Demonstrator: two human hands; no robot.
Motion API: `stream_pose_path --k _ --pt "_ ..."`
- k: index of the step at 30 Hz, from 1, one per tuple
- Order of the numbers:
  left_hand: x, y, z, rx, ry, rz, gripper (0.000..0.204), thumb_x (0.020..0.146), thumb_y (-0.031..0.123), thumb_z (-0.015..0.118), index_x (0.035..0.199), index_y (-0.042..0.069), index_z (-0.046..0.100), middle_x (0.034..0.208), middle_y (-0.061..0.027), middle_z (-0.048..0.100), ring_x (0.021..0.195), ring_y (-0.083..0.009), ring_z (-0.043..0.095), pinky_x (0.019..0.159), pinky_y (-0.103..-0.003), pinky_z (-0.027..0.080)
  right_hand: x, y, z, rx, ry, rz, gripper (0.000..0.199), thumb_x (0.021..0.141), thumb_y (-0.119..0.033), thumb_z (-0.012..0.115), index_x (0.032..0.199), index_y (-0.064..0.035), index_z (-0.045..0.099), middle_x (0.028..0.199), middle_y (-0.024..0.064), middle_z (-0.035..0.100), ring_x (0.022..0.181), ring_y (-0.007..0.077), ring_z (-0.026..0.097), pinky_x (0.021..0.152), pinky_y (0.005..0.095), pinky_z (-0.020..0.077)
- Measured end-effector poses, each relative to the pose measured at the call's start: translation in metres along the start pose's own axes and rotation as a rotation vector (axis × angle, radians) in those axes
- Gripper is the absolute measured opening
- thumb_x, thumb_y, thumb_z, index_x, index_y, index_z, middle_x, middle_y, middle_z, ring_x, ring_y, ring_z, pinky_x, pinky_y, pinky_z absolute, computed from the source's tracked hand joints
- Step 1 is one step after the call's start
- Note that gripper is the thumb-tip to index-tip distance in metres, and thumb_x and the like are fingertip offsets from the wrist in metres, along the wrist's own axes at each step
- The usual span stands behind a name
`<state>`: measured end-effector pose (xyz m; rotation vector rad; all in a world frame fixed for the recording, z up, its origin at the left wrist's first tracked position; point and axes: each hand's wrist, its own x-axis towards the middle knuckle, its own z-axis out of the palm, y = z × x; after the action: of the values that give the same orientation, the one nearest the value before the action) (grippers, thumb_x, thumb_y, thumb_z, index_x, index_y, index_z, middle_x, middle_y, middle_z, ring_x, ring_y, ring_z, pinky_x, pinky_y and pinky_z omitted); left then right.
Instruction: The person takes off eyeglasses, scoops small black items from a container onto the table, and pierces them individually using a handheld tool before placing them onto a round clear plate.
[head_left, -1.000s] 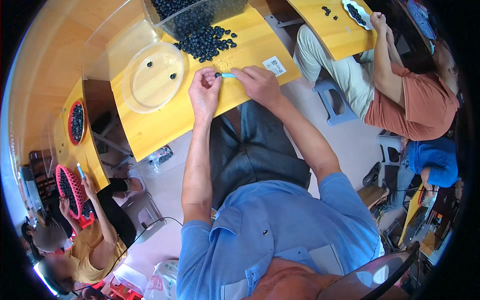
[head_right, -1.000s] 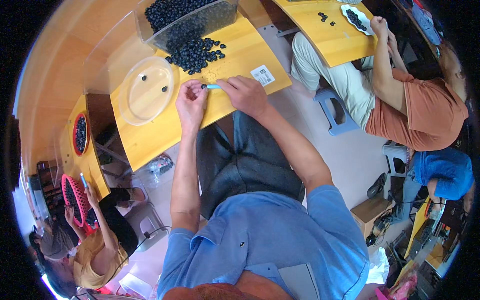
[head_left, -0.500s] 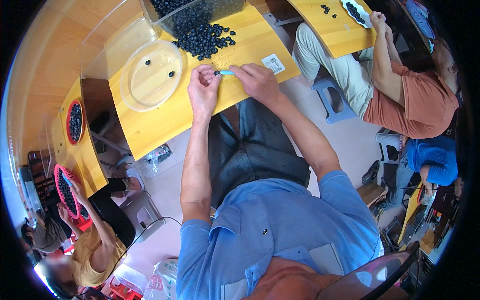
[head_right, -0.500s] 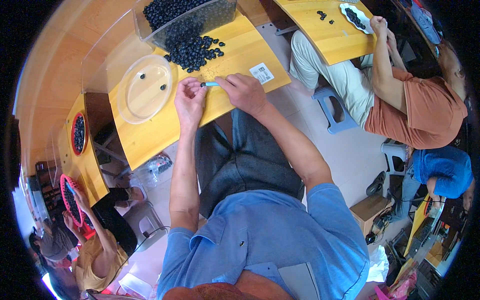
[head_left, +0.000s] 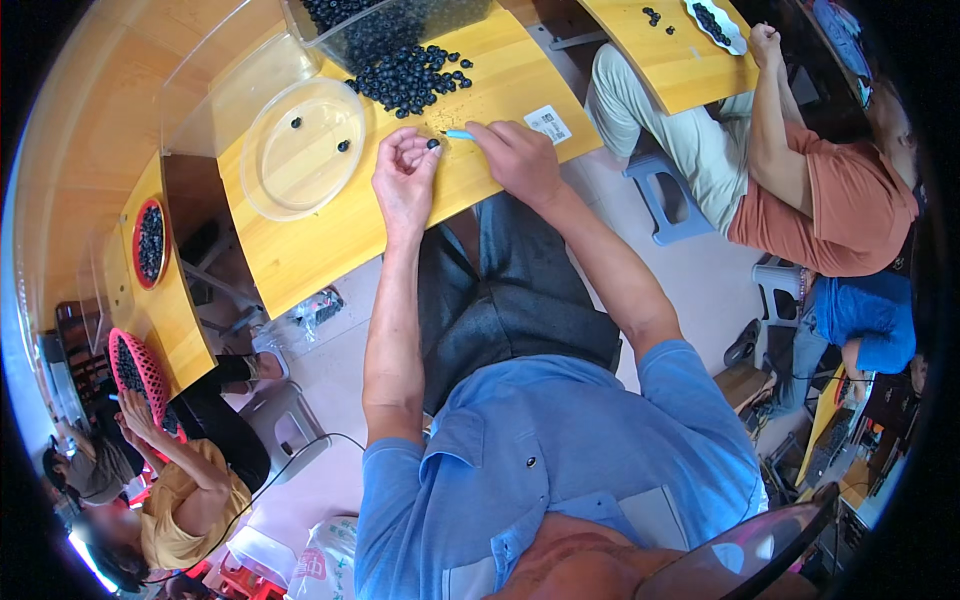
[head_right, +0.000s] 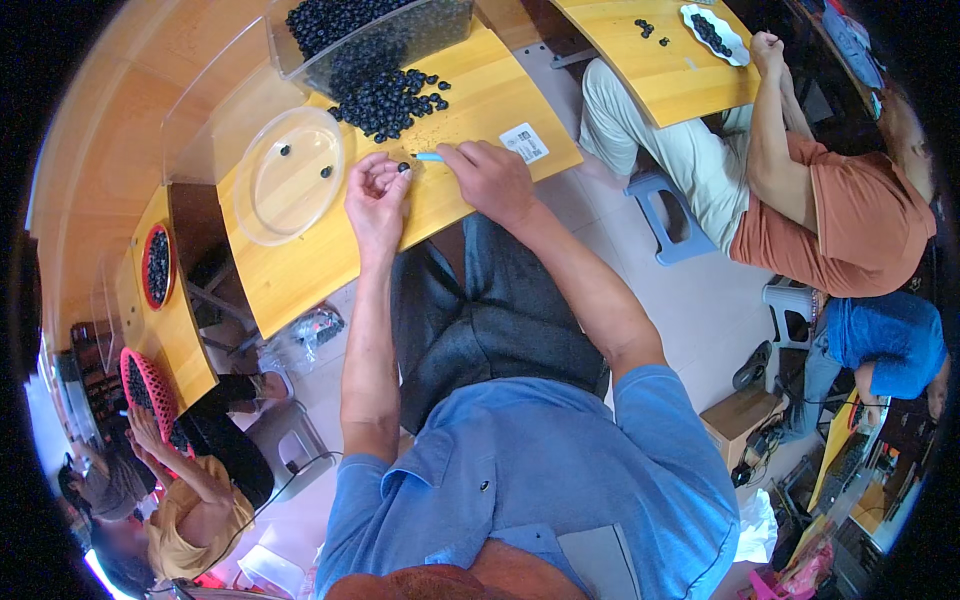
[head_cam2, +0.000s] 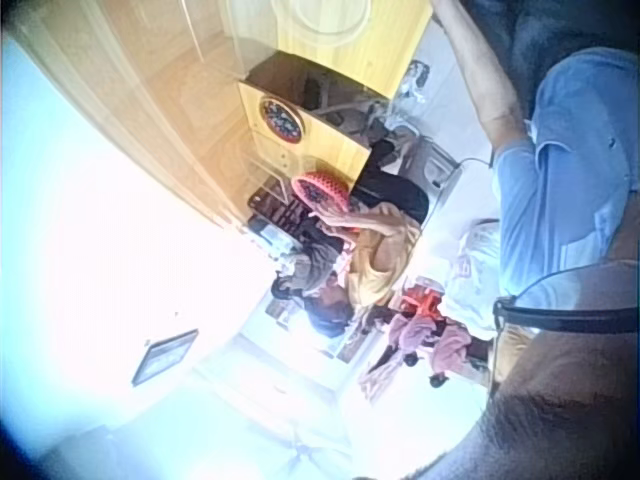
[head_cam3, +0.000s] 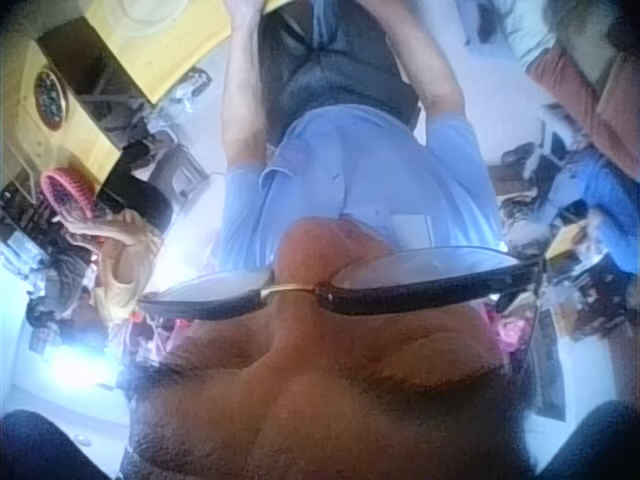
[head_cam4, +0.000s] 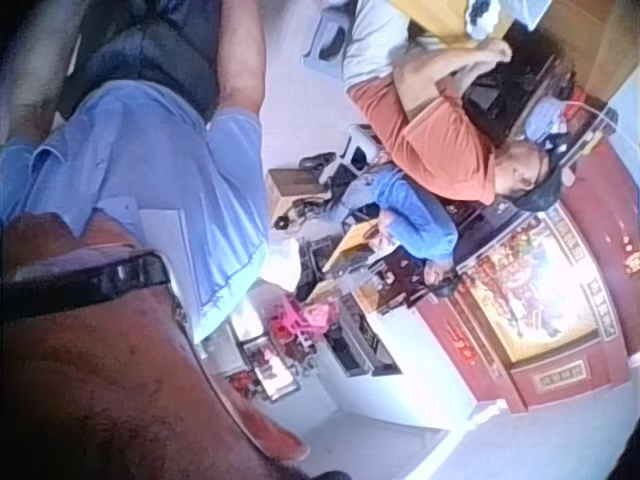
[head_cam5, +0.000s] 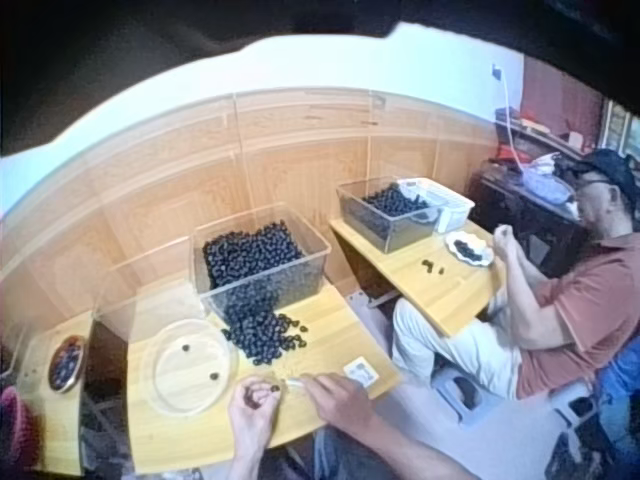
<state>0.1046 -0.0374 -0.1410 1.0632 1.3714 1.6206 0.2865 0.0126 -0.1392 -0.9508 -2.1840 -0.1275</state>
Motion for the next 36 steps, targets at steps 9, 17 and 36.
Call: stream_pose_path --k 9,17,36 --pt "0.001 0.0 -0.001 0.121 -0.001 0.017 0.037 0.089 -0.007 0.073 0.122 -0.001 0.056 0.104 -0.0069 0.064 0.09 -0.0104 0.063 0.078 -0.022 0.053 0.0 0.002 -0.001 0.065 0.048 -0.122 0.03 0.08 -0.012 0.067 0.109 -0.0118 0.073 0.079 0.0017 0.06 0.069 0.0184 0.065 0.06 0.0328 0.0541" --pt "0.002 -0.001 -0.001 0.1 -0.009 0.011 0.038 0.088 -0.008 0.074 0.121 0.0 0.056 0.103 -0.0069 0.064 0.089 -0.0105 0.063 0.079 -0.022 0.053 0.0 0.002 0.0 0.065 0.064 -0.117 0.029 0.08 -0.011 0.066 0.109 -0.0115 0.072 0.078 0.0015 0.06 0.07 0.0182 0.065 0.06 0.0327 0.0538" --pt "0.003 -0.016 -0.012 0.127 0.075 0.08 0.021 0.086 -0.002 0.079 0.106 0.001 0.071 0.089 0.0039 0.058 0.071 -0.0023 0.051 0.061 -0.017 0.042 0.002 -0.002 0.0 0.035 0.038 0.012 0.026 0.083 -0.01 0.065 0.108 -0.0111 0.071 0.077 0.0022 0.059 0.069 0.0191 0.065 0.059 0.0335 0.0522"
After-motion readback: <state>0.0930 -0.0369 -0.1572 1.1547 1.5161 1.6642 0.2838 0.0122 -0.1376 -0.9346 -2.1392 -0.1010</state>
